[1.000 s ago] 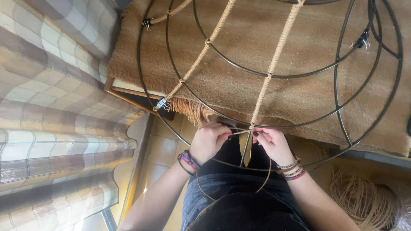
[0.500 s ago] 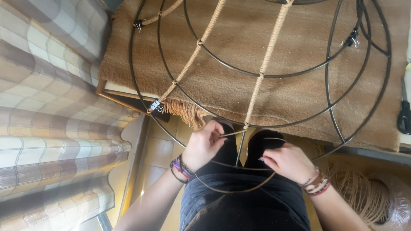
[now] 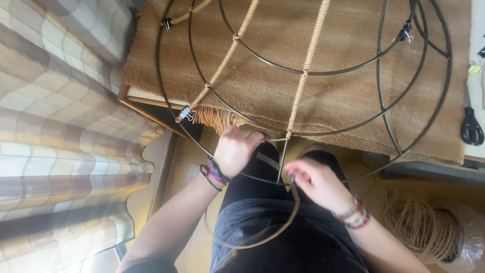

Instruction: Wrapping and knotting thin twine around a conical metal frame with rope supports to create a decorative structure.

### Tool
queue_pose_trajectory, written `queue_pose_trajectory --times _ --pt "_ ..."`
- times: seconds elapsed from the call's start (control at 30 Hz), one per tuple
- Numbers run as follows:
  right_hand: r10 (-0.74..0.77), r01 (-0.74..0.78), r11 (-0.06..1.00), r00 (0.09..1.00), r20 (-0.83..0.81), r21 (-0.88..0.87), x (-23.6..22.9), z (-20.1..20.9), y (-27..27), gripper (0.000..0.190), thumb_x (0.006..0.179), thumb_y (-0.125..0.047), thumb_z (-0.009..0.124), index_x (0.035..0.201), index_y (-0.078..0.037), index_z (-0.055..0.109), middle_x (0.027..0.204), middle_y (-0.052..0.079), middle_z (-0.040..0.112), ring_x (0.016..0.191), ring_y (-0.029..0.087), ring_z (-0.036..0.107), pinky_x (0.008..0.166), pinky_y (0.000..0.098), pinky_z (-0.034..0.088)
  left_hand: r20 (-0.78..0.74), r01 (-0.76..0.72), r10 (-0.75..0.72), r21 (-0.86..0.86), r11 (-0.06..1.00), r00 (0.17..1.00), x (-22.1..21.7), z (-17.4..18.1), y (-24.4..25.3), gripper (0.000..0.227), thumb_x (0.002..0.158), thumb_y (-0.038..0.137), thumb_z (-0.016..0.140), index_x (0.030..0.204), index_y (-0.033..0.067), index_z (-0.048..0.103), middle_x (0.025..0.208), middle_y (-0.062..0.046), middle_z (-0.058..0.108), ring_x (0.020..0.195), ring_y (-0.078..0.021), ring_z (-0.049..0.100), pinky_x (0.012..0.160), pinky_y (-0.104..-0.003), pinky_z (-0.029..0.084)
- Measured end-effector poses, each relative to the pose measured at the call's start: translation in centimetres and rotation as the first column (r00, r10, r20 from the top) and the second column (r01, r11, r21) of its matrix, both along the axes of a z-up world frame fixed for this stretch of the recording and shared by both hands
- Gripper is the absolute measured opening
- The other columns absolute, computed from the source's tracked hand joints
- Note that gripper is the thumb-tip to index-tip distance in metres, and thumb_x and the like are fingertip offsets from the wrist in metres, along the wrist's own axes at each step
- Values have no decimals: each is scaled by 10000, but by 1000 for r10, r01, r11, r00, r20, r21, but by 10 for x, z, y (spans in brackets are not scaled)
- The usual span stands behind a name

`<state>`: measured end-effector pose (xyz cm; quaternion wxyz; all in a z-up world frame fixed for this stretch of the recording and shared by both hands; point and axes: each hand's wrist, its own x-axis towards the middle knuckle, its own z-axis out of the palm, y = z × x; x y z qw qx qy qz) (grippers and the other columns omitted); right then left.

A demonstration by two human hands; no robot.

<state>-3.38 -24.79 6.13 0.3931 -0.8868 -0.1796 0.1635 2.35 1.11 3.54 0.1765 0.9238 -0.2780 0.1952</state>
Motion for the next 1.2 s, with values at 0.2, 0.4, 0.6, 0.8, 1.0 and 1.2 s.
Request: queue_pose_trajectory --times 0.2,0.4,0.6,0.8,1.0,1.2 --pt "-41 70 952 994 -102 299 41 -50 15 166 991 -145 594 1079 -72 714 885 107 756 847 254 763 785 384 633 -727 -428 -493 -683 592 478 -23 12 -25 220 1015 107 523 844 101 660 470 38 424 376 -47 406 392 -138 320" --pt "-9 63 895 992 -124 442 54 -75 11 207 1015 -166 601 916 -46 737 703 61 744 655 127 685 671 293 594 -665 -622 -676 -684 381 317 -18 7 -24 194 1010 60 488 857 23 602 440 34 346 276 -38 339 276 -158 271" --pt "19 70 827 988 -153 557 63 -97 3 160 962 -72 636 1068 -6 737 857 74 749 858 153 697 833 390 587 -820 -174 36 -78 982 571 37 -42 -10 275 998 308 528 1058 150 744 960 -141 768 987 -353 734 839 -459 591" --pt "-44 -36 808 992 121 588 73 -56 12 278 1038 -66 464 1186 1 690 1165 158 620 1123 303 630 976 436 481 -847 -19 -274 -317 948 456 76 -82 -66 337 970 335 575 727 217 777 818 -61 772 908 -342 748 899 -365 578" --pt "-302 233 916 936 180 326 49 -65 -9 207 1028 -133 564 968 -80 755 862 55 748 810 245 725 767 341 557 -762 -107 102 43 993 639 38 -73 -40 291 962 347 566 841 188 779 745 -109 732 791 -330 751 721 -427 612" --pt "-275 174 941 895 352 291 6 -1 -27 179 1014 -98 533 1023 -99 712 723 -28 596 475 22 368 423 172 288 -988 -21 -136 -138 990 78 -17 53 7 289 999 180 504 1029 275 775 1255 13 760 1102 -136 719 1040 -325 537"
